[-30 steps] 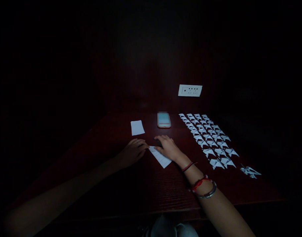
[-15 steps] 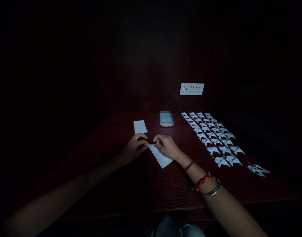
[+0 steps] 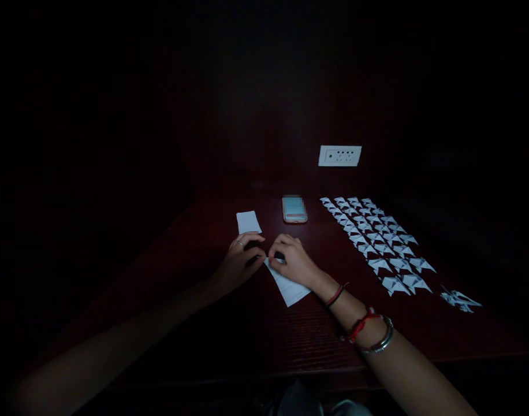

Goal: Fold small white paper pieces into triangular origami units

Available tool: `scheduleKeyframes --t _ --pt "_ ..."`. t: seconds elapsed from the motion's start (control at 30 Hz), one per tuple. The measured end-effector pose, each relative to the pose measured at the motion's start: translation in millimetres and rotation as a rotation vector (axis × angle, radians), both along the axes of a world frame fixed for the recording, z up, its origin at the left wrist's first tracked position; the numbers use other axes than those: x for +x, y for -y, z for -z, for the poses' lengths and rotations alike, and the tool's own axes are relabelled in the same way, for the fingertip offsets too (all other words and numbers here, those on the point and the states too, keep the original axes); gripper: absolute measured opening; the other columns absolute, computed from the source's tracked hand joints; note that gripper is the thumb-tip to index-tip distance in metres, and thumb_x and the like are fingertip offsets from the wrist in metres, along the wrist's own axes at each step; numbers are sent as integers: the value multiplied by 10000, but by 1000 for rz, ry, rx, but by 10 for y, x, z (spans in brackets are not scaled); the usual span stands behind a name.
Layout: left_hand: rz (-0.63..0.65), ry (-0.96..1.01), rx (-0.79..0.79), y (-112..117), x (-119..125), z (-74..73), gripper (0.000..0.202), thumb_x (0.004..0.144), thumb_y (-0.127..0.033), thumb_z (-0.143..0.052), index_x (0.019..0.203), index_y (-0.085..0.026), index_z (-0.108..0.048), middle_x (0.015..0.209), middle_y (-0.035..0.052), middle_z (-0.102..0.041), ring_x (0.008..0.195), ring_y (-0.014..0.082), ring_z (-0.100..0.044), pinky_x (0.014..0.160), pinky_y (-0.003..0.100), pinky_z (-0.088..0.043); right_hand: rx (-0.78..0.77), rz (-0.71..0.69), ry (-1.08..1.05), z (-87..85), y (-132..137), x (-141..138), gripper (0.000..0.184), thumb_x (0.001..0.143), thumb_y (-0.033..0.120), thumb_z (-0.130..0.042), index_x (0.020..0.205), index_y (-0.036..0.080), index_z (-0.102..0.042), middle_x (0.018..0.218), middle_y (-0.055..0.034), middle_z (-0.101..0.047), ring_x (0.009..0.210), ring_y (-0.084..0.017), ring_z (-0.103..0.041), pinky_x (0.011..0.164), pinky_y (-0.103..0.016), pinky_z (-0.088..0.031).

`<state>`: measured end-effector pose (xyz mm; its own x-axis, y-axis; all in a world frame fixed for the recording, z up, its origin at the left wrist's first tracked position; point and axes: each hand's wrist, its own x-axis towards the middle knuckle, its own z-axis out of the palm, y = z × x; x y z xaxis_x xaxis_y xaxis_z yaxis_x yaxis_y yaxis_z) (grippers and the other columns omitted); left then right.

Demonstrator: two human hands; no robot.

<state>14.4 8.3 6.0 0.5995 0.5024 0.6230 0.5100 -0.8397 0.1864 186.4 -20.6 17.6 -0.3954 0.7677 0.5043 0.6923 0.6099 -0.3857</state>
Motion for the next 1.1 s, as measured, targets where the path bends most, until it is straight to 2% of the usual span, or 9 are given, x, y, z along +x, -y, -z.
scheduleKeyframes --t 0.13,0.27,0.47,0.57,0.67,0.87,1.1 --pt "-17 12 21 13 -39 -23 97 765 -161 -445 752 -180 -539 1118 26 -403 1103 194 -314 914 364 -266 -28 -18 -12 -12 3 56 63 672 99 -492 657 152 -523 735 -5 -469 716 -116 -451 664 -246 -328" --pt "-62 27 30 -44 -116 -35 100 774 -172 -436 745 -177 -532 1115 34 -403 1079 191 -338 902 357 -277 -50 -23 5 -1 -37 236 54 667 103 -490 656 152 -511 711 -3 -460 672 -108 -449 618 -227 -346" --pt "-141 93 32 -172 -242 -42 96 768 -161 -444 712 -169 -522 1066 42 -422 1033 192 -375 864 339 -316 7 105 -41 -6 -95 494 55 697 127 -474 675 157 -514 730 -15 -481 702 -127 -468 662 -261 -369" --pt "-109 70 20 -136 -217 -50 104 769 -161 -441 719 -171 -531 1073 42 -420 1041 191 -370 875 342 -310 54 89 -64 -47 -50 393 103 736 205 -474 807 173 -541 822 -37 -489 796 -150 -468 719 -287 -369" --pt "-36 32 20 -47 -151 -66 103 769 -159 -435 745 -171 -535 1104 39 -407 1067 187 -353 895 339 -299 70 47 17 -70 10 202 171 716 257 -520 872 192 -548 922 -50 -474 903 -179 -433 779 -322 -337" --pt "35 -18 24 15 -104 -92 116 755 -152 -443 773 -179 -554 1128 36 -397 1101 190 -321 918 341 -278 52 -15 120 -77 42 53 74 731 192 -481 724 181 -554 946 -43 -449 889 -169 -409 779 -331 -313" --pt "-5 -30 45 -219 -261 -86 95 743 -148 -460 736 -178 -551 1125 31 -396 1076 183 -345 907 331 -286 38 -11 38 -83 17 106 40 687 144 -496 691 162 -532 929 -52 -430 908 -176 -411 786 -325 -323"
